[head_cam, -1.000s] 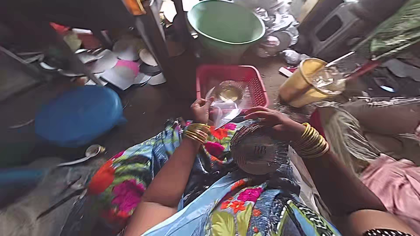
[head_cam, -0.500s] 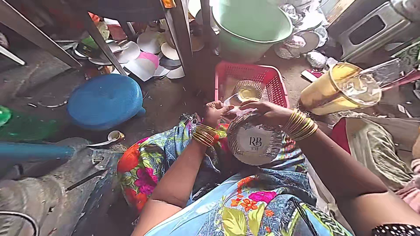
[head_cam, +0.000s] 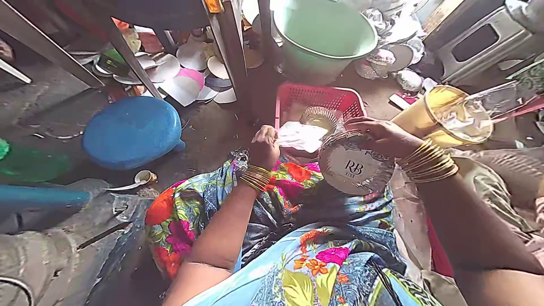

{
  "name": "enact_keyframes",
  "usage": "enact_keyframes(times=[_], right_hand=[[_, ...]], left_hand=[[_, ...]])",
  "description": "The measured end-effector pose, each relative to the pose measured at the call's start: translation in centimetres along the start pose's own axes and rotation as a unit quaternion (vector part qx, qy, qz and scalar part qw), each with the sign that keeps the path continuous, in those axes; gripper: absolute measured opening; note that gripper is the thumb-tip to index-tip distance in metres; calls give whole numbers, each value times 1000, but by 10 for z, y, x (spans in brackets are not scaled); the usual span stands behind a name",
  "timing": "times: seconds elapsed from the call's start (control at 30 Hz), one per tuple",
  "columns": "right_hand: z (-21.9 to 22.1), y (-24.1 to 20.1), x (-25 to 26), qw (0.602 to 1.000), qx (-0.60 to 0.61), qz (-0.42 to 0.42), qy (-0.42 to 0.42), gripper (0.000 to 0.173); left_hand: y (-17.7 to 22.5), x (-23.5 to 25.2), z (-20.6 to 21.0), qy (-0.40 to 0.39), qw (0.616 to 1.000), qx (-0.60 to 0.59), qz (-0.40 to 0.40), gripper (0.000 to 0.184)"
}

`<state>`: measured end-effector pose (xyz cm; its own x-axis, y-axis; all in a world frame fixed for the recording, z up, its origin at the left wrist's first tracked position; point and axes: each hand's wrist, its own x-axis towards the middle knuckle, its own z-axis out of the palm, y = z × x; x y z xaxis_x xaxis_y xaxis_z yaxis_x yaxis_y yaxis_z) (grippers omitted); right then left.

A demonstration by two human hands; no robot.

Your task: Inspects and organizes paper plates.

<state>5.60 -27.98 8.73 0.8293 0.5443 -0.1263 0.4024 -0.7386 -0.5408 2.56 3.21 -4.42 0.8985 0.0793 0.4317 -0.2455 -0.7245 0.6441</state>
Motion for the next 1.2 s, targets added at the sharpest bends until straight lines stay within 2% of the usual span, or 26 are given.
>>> enact_keyframes(times=[0.1,0.2,0.27,0.33,0.4,0.5,0.57,0.63,0.73,0.8,0.83,0.93,1.0,1.07,1.13,1.2], right_hand=[[4,-7,-11,999,35,-24,3,49],[7,-4,-26,979,199,14,-35,52],[17,4,-34,946,311,43,-76,52],[37,5,-41,929,348,66,-105,51],[53,3,-42,927,350,49,-123,50],[66,-9,-27,939,312,-56,-134,46],[69,-30,-12,944,285,-81,-145,43],[72,-48,6,951,251,-70,-165,47],[78,-47,26,945,239,-10,-225,61],[82,-35,22,952,225,39,-203,65],[84,-28,16,953,234,56,-181,66],[82,-18,-7,940,296,97,-137,71],[76,-17,-22,930,340,75,-117,72],[70,-22,-38,901,422,66,-75,56],[69,-31,-53,850,518,89,-42,34],[75,-36,-63,825,552,117,-30,28]], left_hand=[[0,-8,5,-17,997,20,70,15],[2,-9,-4,-114,982,67,137,19],[19,-4,-18,-244,956,148,72,27],[34,5,-27,-382,894,232,-32,46],[39,9,-30,-432,857,266,-88,67],[43,4,-33,-413,874,240,-91,75],[47,-3,-32,-390,895,200,-76,69],[53,-10,-32,-344,923,155,-72,59],[53,-29,-37,-160,976,141,-38,35],[45,-34,-44,-96,977,185,-32,26],[42,-35,-48,-109,973,200,-39,25],[41,-35,-49,-229,953,196,-29,35],[48,-30,-44,-288,937,199,-5,46],[58,-25,-40,-296,934,200,7,49],[69,-21,-39,-289,935,206,1,51],[75,-21,-40,-260,944,204,11,50]])
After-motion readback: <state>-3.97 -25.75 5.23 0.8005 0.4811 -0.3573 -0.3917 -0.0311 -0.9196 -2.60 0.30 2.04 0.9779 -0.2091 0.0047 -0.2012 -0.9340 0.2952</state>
